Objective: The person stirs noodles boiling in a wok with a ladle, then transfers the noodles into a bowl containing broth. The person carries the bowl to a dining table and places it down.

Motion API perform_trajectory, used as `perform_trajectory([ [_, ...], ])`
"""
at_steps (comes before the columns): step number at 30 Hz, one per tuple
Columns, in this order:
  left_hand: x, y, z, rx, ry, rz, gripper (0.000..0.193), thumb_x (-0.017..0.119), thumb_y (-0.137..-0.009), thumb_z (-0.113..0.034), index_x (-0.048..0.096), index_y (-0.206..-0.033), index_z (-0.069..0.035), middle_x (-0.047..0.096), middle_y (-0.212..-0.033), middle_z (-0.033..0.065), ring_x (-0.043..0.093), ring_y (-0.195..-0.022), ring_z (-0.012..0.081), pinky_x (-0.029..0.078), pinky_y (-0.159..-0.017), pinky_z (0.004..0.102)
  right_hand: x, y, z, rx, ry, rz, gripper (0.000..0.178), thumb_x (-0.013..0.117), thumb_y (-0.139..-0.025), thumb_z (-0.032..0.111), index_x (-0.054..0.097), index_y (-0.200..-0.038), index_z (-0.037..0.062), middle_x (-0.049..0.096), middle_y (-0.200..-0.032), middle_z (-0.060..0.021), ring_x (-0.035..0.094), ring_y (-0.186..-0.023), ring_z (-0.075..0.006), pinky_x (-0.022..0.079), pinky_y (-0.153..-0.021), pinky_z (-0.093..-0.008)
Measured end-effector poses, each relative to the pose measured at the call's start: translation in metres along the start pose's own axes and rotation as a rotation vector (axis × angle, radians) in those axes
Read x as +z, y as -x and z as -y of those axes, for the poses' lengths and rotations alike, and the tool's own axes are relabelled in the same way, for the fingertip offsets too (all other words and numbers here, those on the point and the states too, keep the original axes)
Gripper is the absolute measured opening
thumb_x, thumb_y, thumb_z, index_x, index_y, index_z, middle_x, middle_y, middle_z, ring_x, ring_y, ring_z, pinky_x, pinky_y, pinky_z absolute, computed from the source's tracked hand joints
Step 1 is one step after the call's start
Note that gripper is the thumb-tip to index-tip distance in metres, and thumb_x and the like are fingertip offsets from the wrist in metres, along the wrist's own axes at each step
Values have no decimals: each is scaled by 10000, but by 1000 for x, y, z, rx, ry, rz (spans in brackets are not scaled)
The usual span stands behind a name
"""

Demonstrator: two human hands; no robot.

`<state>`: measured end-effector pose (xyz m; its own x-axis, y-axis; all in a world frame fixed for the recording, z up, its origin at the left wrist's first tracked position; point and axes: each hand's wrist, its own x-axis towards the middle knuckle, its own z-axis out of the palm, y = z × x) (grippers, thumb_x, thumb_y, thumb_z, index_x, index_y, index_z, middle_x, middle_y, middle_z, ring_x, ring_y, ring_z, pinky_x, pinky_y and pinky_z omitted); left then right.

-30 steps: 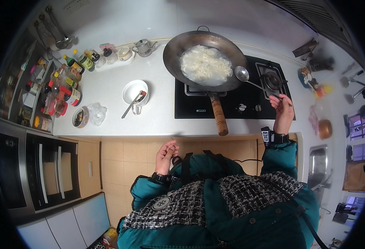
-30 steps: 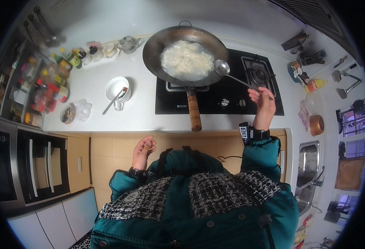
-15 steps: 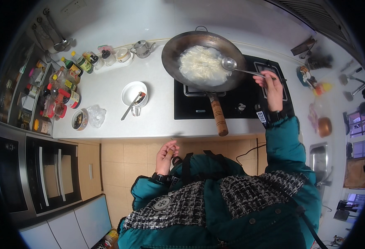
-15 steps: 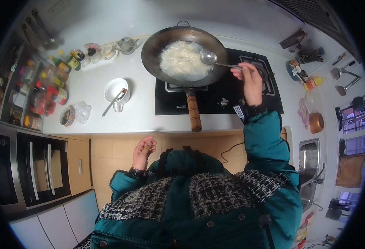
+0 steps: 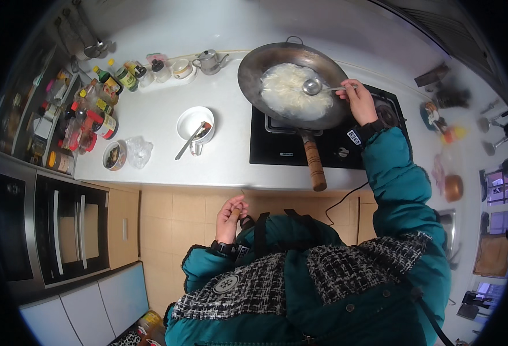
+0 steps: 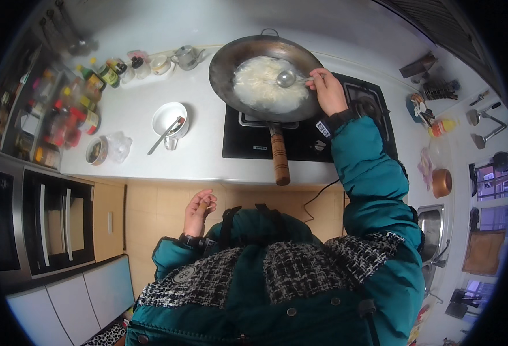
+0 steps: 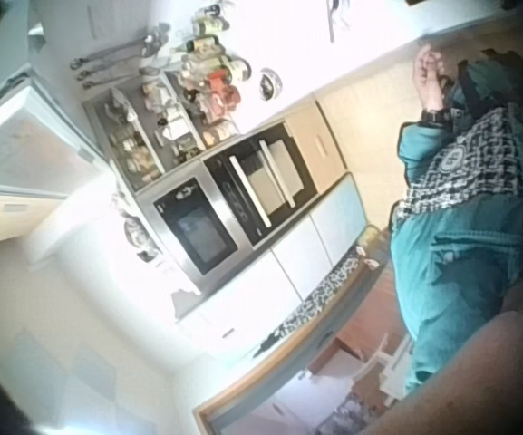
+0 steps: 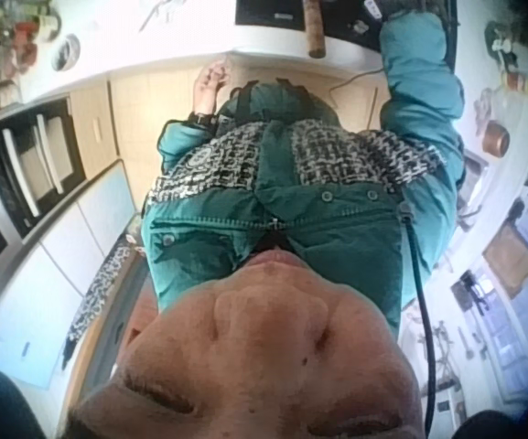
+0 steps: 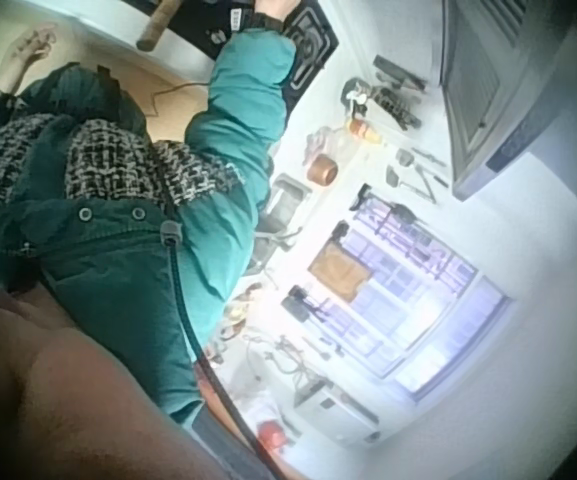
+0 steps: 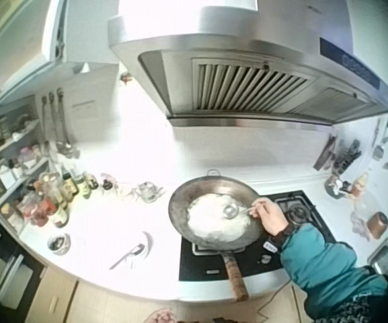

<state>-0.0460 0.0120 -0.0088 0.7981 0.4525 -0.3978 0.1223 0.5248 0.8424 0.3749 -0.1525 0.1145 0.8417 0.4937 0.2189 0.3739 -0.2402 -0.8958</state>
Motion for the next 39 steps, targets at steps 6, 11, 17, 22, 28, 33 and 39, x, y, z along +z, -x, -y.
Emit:
perform_trajectory([
  [6, -2, 1, 0, 10, 16, -12, 241, 488, -958, -119, 559, -1181, -61, 601, -972, 17, 542, -830, 74, 450, -765, 208, 9, -10, -2, 7, 140, -10, 225, 432, -965, 155, 560, -1046, -12, 659, -863, -103, 639, -800, -154, 489, -758, -276],
  [11, -2, 0, 0, 8, 15, -22, 241, 488, -957, -115, 558, -1180, -58, 601, -972, 17, 543, -831, 74, 450, -763, 206, 18, -13, -6, -6, 154, 11, 220, 442, -960, 162, 565, -1047, 2, 668, -841, -101, 638, -785, -159, 489, -757, -281],
  [17, -3, -1, -1, 5, 21, -15, 244, 484, -956, -106, 558, -1184, -58, 602, -973, 17, 543, -834, 75, 450, -763, 206, 24, -9, -8, -19, 71, 46, 222, 442, -966, 165, 568, -1050, 3, 678, -852, -107, 633, -784, -149, 488, -751, -274],
  [22, -1, -2, -2, 2, 17, 4, 248, 479, -956, -101, 555, -1187, -56, 600, -975, 19, 542, -834, 78, 451, -767, 210, 19, 0, 2, 153, -228, 48, 213, 429, -981, 162, 559, -1044, 6, 685, -883, -122, 630, -778, -125, 490, -734, -241],
  [28, 6, -7, -1, -17, -3, 36, 252, 476, -958, -104, 549, -1192, -48, 591, -985, 21, 539, -832, 80, 450, -769, 214, -2, 16, 21, 206, -340, 67, 235, 403, -989, 181, 533, -1043, -7, 686, -922, -161, 647, -779, -139, 499, -746, -236],
  [33, 15, -15, 1, -40, -33, 89, 252, 481, -959, -113, 550, -1193, -51, 588, -985, 18, 537, -831, 76, 450, -767, 212, -24, 42, 32, 181, -401, 71, 257, 397, -993, 213, 534, -1040, 1, 680, -957, -181, 649, -809, -156, 499, -770, -248],
  [39, 29, -28, 4, -77, -68, 180, 248, 490, -959, -123, 553, -1190, -56, 585, -986, 11, 535, -832, 72, 448, -764, 209, -64, 91, 47, 194, -441, -43, 278, 367, -1003, 248, 517, -1041, 17, 666, -994, -203, 640, -860, -184, 487, -813, -277],
])
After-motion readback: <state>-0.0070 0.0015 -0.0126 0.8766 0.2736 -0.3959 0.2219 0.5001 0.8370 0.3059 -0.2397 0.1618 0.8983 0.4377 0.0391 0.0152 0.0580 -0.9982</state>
